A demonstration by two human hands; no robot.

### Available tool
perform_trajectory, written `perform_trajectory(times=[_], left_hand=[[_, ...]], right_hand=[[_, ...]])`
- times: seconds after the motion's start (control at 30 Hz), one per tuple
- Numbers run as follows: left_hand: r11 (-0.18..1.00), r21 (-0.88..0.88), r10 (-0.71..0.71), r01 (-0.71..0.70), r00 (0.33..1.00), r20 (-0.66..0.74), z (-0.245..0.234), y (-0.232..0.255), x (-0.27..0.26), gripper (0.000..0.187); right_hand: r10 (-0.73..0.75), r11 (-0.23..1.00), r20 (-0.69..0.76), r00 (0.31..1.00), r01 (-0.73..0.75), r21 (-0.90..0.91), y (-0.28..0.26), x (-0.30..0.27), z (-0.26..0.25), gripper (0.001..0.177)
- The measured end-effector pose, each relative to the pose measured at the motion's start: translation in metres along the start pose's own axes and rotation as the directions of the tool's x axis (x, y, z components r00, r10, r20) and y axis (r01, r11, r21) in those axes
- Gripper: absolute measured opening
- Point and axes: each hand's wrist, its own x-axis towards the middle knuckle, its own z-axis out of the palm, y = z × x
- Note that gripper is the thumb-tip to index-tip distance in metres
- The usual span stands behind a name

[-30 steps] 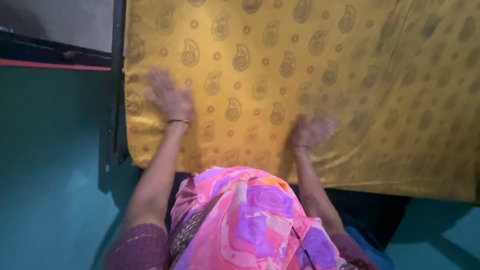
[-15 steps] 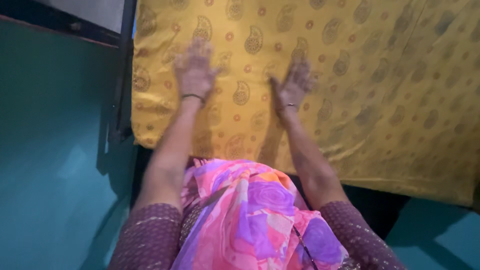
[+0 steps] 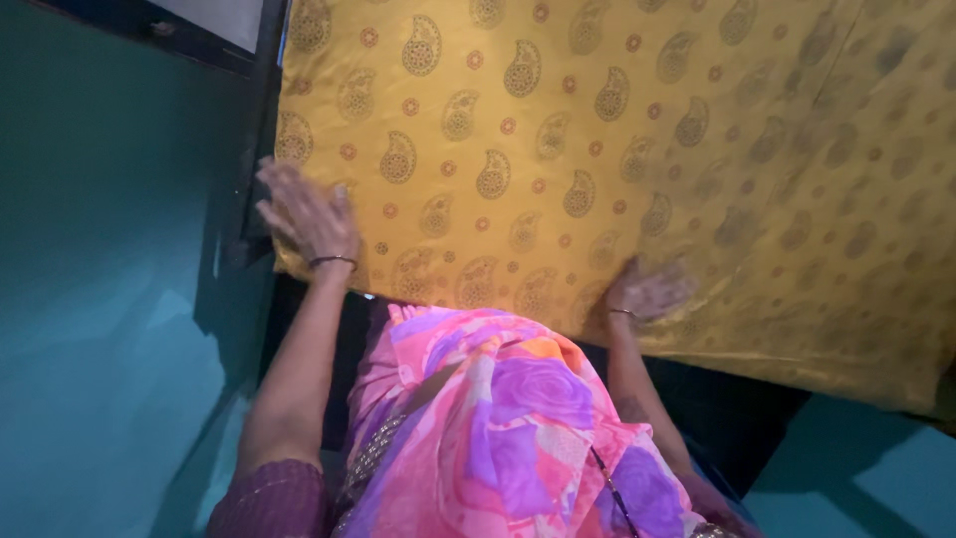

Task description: The person smooths a large yellow patterned sheet on a flat surface using both hands. They repeatedly rub and press the fabric to remove wrinkles, moving from one section to another. The person also briefly handles a folded orange and green cloth on the side before returning to smooth the yellow sheet.

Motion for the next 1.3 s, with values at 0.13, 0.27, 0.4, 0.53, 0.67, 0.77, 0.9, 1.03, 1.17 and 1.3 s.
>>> perform_trajectory(times=[0.13, 0.27, 0.4, 0.53, 0.67, 0.77, 0.9, 1.03, 1.17, 1.3], left_hand=[[0.875, 0.152, 0.431, -0.459, 0.883, 0.184, 0.047, 0.054, -0.003, 0.080], [0.632, -0.190, 0.773, -0.751, 0.596, 0.216, 0.045, 0.150, -0.011, 0.073], [0.435, 0.186, 0.693, -0.881, 0.459, 0.556, 0.007, 0.177, -0.004, 0.080], [0.696, 0.081, 0.684, -0.713, 0.693, 0.228, 0.014, 0.133, 0.021, 0.066], [0.938, -0.016, 0.331, -0.347, 0.881, 0.337, -0.003, 0.057, 0.032, 0.074], [0.985, -0.005, 0.167, -0.170, 0.958, 0.233, -0.017, 0.002, 0.021, 0.080], [0.999, -0.032, 0.048, -0.044, 0.993, 0.111, -0.022, -0.040, -0.015, 0.081], [0.993, -0.082, -0.082, 0.087, 0.994, 0.066, 0.004, -0.022, -0.023, 0.083], [0.877, -0.334, 0.359, -0.345, 0.933, -0.021, 0.047, 0.056, -0.064, 0.079], [0.719, 0.199, 0.648, -0.666, 0.746, 0.154, 0.082, 0.152, -0.099, 0.074]], right_hand=[[-0.393, 0.788, 0.102, 0.914, 0.277, 0.550, -0.081, -0.024, -0.026, 0.081], [-0.705, 0.614, 0.109, 0.701, 0.527, 0.588, -0.198, -0.041, -0.052, 0.092], [-0.716, 0.673, 0.279, 0.640, 0.526, 0.521, -0.258, -0.025, -0.060, 0.096], [-0.549, 0.831, 0.423, 0.720, 0.416, 0.370, -0.215, -0.001, -0.041, 0.102], [-0.366, 0.910, 0.202, 0.908, 0.304, 0.281, -0.112, -0.002, -0.012, 0.098], [-0.001, 0.997, 0.291, 0.957, -0.020, 0.071, -0.048, -0.019, -0.008, 0.097], [0.157, 0.984, 0.317, 0.935, -0.176, 0.030, -0.009, -0.031, -0.015, 0.095], [-0.098, 0.979, 0.205, 0.974, 0.058, 0.195, -0.020, -0.030, -0.021, 0.093], [-0.517, 0.744, 0.113, 0.849, 0.380, 0.549, -0.075, -0.042, -0.043, 0.084], [-0.775, 0.523, 0.149, 0.614, 0.491, 0.697, -0.138, -0.063, -0.085, 0.094]])
